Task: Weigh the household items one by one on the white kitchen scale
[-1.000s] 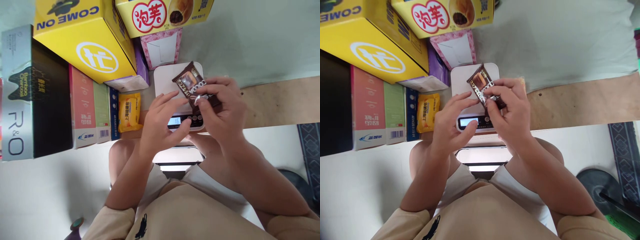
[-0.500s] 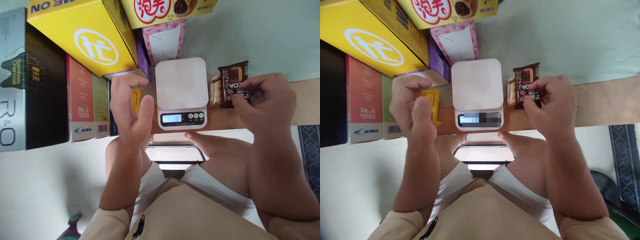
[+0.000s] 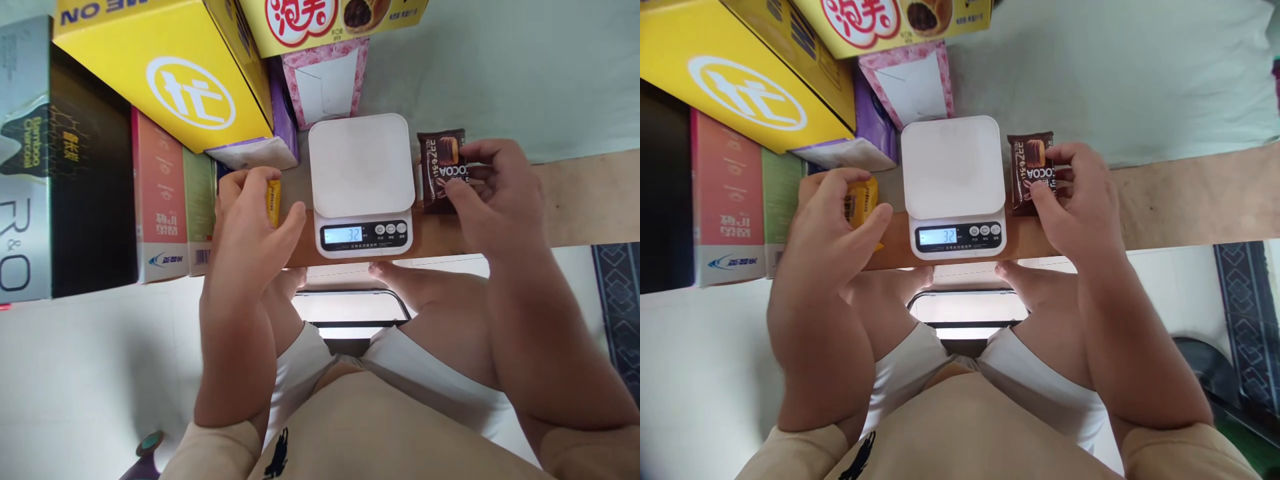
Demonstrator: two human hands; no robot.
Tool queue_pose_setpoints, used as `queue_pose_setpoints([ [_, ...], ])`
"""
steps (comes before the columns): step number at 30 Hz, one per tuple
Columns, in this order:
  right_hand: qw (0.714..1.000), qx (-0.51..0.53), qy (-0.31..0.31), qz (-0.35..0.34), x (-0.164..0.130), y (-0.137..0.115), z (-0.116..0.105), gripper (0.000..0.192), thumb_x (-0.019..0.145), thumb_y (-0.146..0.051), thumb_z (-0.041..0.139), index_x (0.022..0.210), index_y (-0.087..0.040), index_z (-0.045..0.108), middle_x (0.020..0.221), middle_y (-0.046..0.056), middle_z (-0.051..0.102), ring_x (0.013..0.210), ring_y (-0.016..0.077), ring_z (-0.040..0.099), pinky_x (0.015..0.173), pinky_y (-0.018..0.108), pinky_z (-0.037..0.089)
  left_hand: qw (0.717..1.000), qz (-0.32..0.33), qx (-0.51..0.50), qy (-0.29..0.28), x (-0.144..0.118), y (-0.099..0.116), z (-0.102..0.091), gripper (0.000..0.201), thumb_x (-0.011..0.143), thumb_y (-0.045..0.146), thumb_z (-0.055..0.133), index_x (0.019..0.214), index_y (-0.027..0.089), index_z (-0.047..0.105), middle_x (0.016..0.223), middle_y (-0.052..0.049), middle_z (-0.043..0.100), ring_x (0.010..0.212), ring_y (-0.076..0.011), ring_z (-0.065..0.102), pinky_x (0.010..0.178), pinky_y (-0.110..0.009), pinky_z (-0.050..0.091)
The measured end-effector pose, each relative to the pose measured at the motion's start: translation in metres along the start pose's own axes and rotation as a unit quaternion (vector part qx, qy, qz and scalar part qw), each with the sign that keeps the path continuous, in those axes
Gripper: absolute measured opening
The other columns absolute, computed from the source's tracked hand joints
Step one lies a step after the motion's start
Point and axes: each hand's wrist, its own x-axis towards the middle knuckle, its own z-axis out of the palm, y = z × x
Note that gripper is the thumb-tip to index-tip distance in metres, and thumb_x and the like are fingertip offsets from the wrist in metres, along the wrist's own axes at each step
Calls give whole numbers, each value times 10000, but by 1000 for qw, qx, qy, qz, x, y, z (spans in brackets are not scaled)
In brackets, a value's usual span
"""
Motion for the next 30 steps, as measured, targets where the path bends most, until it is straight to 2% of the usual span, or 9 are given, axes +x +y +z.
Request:
queue_pose_setpoints([
  [5, 998, 24, -21, 62, 1, -12, 1, 327, 912, -264, 621, 1192, -432, 601, 1248, -24, 696, 1097, 163, 738, 936, 380, 683, 999, -8, 42, -22, 0, 1, 0, 507, 847, 233, 710, 1339, 334, 638, 1502, -76, 517, 1388, -341, 599, 1254, -539, 496],
  [9, 998, 12, 33, 51, 2, -13, -1, 273, 915, -241, 626, 1146, -384, 637, 1250, 8, 717, 1044, 159, 742, 794, 317, 665, 999, -19, 35, -5, 5, 0, 5, 566, 746, 132, 753, 1280, 301, 671, 1490, -110, 518, 1398, -429, 555, 1215, -696, 456],
  [12, 997, 17, 70, 8, 3, -8, 1, 262, 913, -228, 605, 1158, -314, 639, 1240, 64, 718, 987, 155, 740, 710, 294, 625, 999, -27, 34, -4, 9, -3, 8, 545, 709, 108, 763, 1208, 314, 690, 1436, -118, 540, 1421, -473, 509, 1212, -744, 412],
  [15, 994, 37, 98, -25, 3, -5, 4, 316, 852, -209, 603, 1164, -238, 646, 1217, 99, 716, 955, 156, 732, 680, 293, 592, 1000, -15, 26, -6, 11, -9, 10, 544, 688, 118, 759, 1182, 335, 691, 1390, -114, 566, 1386, -476, 530, 1182, -757, 427],
  [18, 990, 52, 123, -48, 1, -6, 6, 365, 809, -218, 601, 1169, -202, 659, 1201, 111, 715, 959, 154, 726, 743, 314, 590, 1000, 2, 19, 9, 11, -16, 13, 574, 633, 123, 785, 1162, 332, 708, 1374, -127, 590, 1333, -479, 555, 1118, -762, 477],
  [24, 982, 65, 141, -103, -1, -16, 6, 319, 793, -241, 596, 1095, -185, 681, 1112, 108, 707, 901, 152, 722, 742, 330, 571, 999, -17, 33, 4, 9, -13, 12, 638, 621, 101, 765, 1217, 321, 713, 1397, -104, 586, 1267, -449, 620, 1095, -748, 513],
  [27, 983, 67, 135, -109, -2, -19, 7, 297, 788, -247, 597, 1065, -187, 686, 1076, 99, 704, 888, 148, 711, 730, 327, 575, 999, -23, 27, -6, 8, -12, 8, 628, 646, 139, 765, 1226, 374, 703, 1416, -72, 565, 1266, -415, 631, 1111, -700, 533],
  [30, 982, 59, 136, -119, -2, -20, 8, 291, 790, -247, 582, 1060, -205, 683, 1036, 72, 700, 898, 153, 707, 727, 332, 576, 1000, -1, 20, -2, 5, -15, 3, 585, 663, 197, 760, 1201, 414, 693, 1404, -57, 571, 1224, -404, 649, 1069, -681, 566],
])
